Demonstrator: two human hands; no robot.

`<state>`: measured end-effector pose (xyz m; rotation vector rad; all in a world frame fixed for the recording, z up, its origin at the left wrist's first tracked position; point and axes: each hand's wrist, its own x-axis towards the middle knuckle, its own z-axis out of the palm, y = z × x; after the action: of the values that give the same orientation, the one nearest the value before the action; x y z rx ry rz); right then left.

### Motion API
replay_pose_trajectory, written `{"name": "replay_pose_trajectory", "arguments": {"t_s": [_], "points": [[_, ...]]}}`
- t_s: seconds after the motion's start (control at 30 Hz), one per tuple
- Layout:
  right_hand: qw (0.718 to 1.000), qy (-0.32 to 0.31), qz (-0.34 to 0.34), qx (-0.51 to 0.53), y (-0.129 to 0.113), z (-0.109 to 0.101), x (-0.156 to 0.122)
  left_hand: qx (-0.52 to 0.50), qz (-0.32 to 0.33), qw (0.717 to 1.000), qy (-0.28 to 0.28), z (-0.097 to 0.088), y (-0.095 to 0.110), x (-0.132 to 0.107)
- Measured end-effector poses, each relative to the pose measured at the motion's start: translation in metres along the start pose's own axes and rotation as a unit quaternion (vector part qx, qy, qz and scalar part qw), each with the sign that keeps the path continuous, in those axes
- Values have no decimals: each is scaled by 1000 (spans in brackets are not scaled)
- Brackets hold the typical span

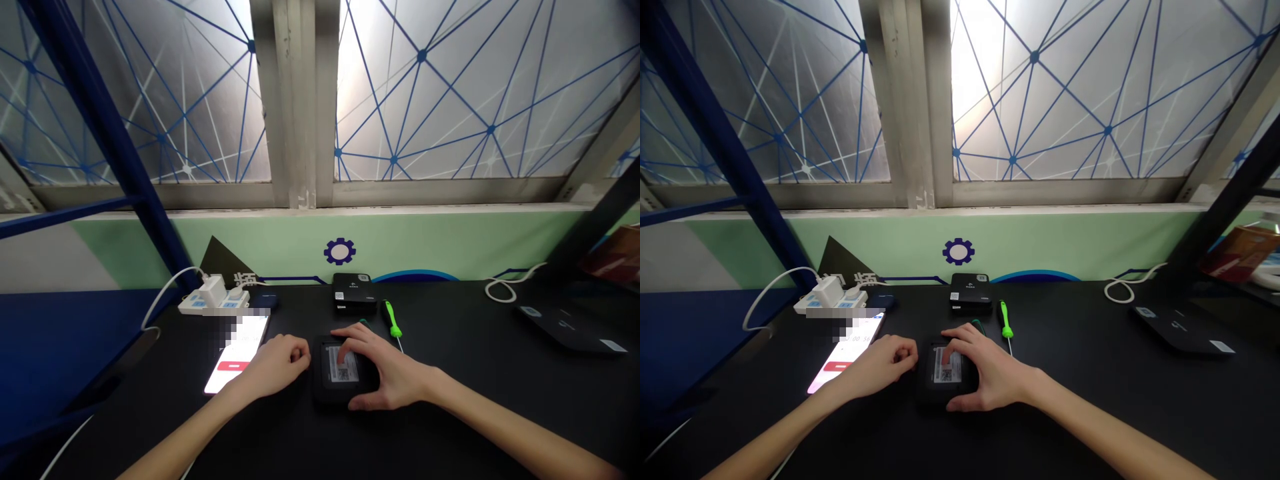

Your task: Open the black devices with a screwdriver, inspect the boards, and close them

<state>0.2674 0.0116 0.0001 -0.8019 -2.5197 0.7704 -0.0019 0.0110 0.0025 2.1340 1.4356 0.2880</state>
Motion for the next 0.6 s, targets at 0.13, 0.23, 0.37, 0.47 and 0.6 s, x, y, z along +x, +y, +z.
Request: {"name": "replay_pose_trajectory", "arguments": {"t_s": [0.13,0.23,0.37,0.47,0.6], "points": [[1000,-3,0,-4,-1,-2,1,-1,3,1000,1,0,0,-1],[1000,-5,0,-9,0,-1,0,-3,1,1000,-2,1,-1,-1],[1000,-8,-1,-13,1,1,-3,-5,0,1000,-2,2,-1,-1],[1000,-8,0,-18,-1,-1,-3,-7,0,1000,-3,2,-1,-1],[999,7,-20,-41,-5,-8,-4,-12,3,1000,-8,-1,1,-3]]}}
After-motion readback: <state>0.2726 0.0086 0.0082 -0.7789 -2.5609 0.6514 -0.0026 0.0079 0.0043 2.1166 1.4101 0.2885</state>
